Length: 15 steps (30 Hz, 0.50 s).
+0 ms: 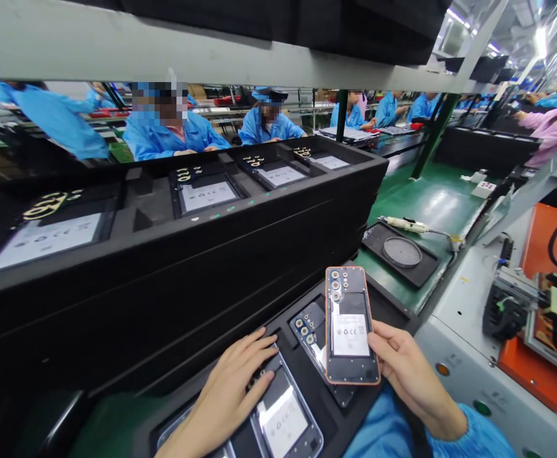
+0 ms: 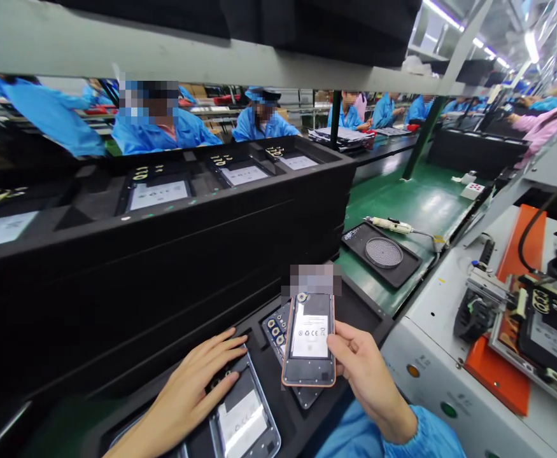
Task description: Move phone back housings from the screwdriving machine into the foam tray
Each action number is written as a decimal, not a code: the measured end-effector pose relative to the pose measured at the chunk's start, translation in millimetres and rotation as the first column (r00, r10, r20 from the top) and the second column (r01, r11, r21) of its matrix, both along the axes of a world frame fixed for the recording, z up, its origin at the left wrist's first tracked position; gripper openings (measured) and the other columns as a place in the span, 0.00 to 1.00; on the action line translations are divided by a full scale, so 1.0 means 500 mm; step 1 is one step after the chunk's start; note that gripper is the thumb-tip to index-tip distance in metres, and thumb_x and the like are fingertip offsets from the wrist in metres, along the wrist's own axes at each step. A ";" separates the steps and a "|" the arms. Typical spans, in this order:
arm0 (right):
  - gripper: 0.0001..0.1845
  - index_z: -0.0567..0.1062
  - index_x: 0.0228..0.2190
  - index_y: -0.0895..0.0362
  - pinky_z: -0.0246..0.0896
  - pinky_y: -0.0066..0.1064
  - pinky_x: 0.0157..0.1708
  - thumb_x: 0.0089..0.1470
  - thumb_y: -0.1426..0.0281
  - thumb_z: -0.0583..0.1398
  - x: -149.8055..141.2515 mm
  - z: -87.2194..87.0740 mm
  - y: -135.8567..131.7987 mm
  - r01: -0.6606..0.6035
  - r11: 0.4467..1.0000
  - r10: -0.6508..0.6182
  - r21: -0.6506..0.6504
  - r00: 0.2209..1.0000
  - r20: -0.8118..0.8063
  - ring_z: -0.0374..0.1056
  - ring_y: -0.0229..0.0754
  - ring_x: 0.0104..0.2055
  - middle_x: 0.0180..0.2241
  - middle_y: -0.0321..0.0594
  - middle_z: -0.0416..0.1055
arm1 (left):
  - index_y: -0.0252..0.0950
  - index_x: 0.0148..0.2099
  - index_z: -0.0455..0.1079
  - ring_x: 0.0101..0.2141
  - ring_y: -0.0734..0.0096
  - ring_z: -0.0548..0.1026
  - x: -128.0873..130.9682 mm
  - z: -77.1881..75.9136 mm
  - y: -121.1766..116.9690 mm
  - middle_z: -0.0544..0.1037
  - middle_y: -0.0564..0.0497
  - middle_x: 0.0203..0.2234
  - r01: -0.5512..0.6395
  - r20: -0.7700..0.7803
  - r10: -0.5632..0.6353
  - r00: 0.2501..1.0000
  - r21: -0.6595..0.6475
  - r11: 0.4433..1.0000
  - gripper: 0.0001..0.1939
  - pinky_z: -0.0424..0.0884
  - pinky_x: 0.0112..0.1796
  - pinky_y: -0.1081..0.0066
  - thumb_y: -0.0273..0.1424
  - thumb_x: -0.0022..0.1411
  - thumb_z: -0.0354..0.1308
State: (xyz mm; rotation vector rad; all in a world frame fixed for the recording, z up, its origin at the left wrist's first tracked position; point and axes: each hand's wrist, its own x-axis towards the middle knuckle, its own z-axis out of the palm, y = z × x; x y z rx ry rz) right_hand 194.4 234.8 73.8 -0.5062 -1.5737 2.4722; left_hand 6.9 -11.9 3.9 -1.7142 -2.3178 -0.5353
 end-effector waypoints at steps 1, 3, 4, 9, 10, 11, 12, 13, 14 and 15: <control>0.20 0.77 0.50 0.53 0.69 0.27 0.34 0.58 0.59 0.65 0.000 0.000 0.003 0.001 1.000 -0.001 0.005 1.000 0.006 0.70 0.35 0.30 0.39 0.43 0.76 | 0.45 0.56 0.69 0.59 0.61 0.67 0.000 -0.002 -0.001 0.72 0.54 0.56 -0.001 -0.001 0.001 1.000 0.001 1.000 0.16 0.75 0.51 0.57 0.39 0.69 0.53; 0.21 0.77 0.50 0.53 0.67 0.25 0.30 0.57 0.58 0.66 0.000 0.000 0.008 0.004 1.000 -0.004 0.019 1.000 0.017 0.68 0.33 0.27 0.38 0.43 0.76 | 0.45 0.57 0.68 0.59 0.62 0.67 0.001 -0.004 -0.002 0.72 0.55 0.57 0.000 -0.005 0.000 1.000 0.004 1.000 0.16 0.74 0.52 0.57 0.39 0.69 0.53; 0.21 0.77 0.50 0.53 0.66 0.24 0.29 0.57 0.59 0.66 0.000 0.000 0.010 -0.001 1.000 0.001 0.024 1.000 0.018 0.67 0.32 0.27 0.38 0.42 0.76 | 0.45 0.57 0.67 0.60 0.63 0.67 0.002 -0.004 -0.003 0.72 0.55 0.57 0.000 -0.007 0.000 1.000 0.007 1.000 0.16 0.74 0.52 0.57 0.39 0.69 0.53; 0.20 0.78 0.49 0.52 0.67 0.25 0.32 0.57 0.57 0.65 -0.005 0.006 0.011 -0.018 0.999 0.018 0.035 1.000 0.006 0.69 0.34 0.30 0.39 0.42 0.75 | 0.45 0.57 0.67 0.58 0.63 0.69 0.002 -0.001 -0.002 0.73 0.56 0.55 0.003 -0.044 -0.001 0.999 0.045 0.999 0.16 0.77 0.49 0.55 0.40 0.69 0.53; 0.21 0.77 0.49 0.53 0.66 0.25 0.32 0.57 0.56 0.65 -0.006 0.007 0.013 -0.019 0.999 0.018 0.051 1.000 0.015 0.70 0.35 0.31 0.40 0.43 0.75 | 0.45 0.57 0.67 0.58 0.63 0.69 0.001 -0.001 -0.001 0.73 0.56 0.55 0.006 -0.056 -0.003 0.998 0.049 0.999 0.16 0.77 0.48 0.55 0.40 0.69 0.53; 0.23 0.77 0.50 0.54 0.67 0.26 0.31 0.57 0.55 0.65 -0.008 0.007 0.019 -0.022 0.997 0.020 0.073 0.999 0.030 0.70 0.36 0.31 0.41 0.44 0.75 | 0.45 0.57 0.67 0.57 0.63 0.70 0.001 0.000 0.001 0.73 0.56 0.55 0.006 -0.066 -0.003 0.998 0.052 0.999 0.16 0.77 0.48 0.55 0.41 0.69 0.53; 0.26 0.75 0.52 0.55 0.68 0.28 0.33 0.56 0.54 0.64 -0.009 0.005 0.029 -0.030 0.993 0.025 0.111 0.998 0.050 0.71 0.39 0.33 0.43 0.46 0.75 | 0.45 0.57 0.67 0.57 0.63 0.70 0.001 0.000 0.002 0.73 0.57 0.55 0.003 -0.068 0.000 0.998 0.052 0.999 0.16 0.77 0.48 0.55 0.41 0.69 0.53; 0.30 0.74 0.54 0.57 0.69 0.31 0.35 0.57 0.52 0.63 -0.009 0.001 0.044 -0.019 0.980 0.004 0.196 0.997 0.079 0.72 0.41 0.35 0.44 0.47 0.74 | 0.46 0.56 0.67 0.57 0.63 0.70 0.001 0.000 0.003 0.73 0.57 0.55 0.002 -0.064 0.002 0.998 0.051 0.999 0.16 0.77 0.48 0.55 0.40 0.69 0.53; 0.33 0.72 0.55 0.58 0.70 0.34 0.38 0.57 0.49 0.61 -0.009 -0.006 0.063 0.016 0.947 -0.054 0.321 0.993 0.107 0.73 0.44 0.38 0.46 0.49 0.74 | 0.46 0.57 0.67 0.58 0.63 0.69 0.002 0.001 0.003 0.73 0.57 0.55 -0.002 -0.054 0.004 0.999 0.048 0.999 0.16 0.77 0.48 0.55 0.40 0.69 0.53; 0.36 0.72 0.56 0.60 0.70 0.38 0.44 0.56 0.46 0.59 -0.008 -0.015 0.086 0.069 0.886 -0.140 0.459 0.983 0.122 0.72 0.47 0.42 0.48 0.50 0.73 | 0.46 0.57 0.67 0.58 0.63 0.69 0.003 0.001 0.002 0.73 0.57 0.56 -0.005 -0.046 0.006 0.999 0.043 0.999 0.16 0.76 0.49 0.55 0.39 0.69 0.53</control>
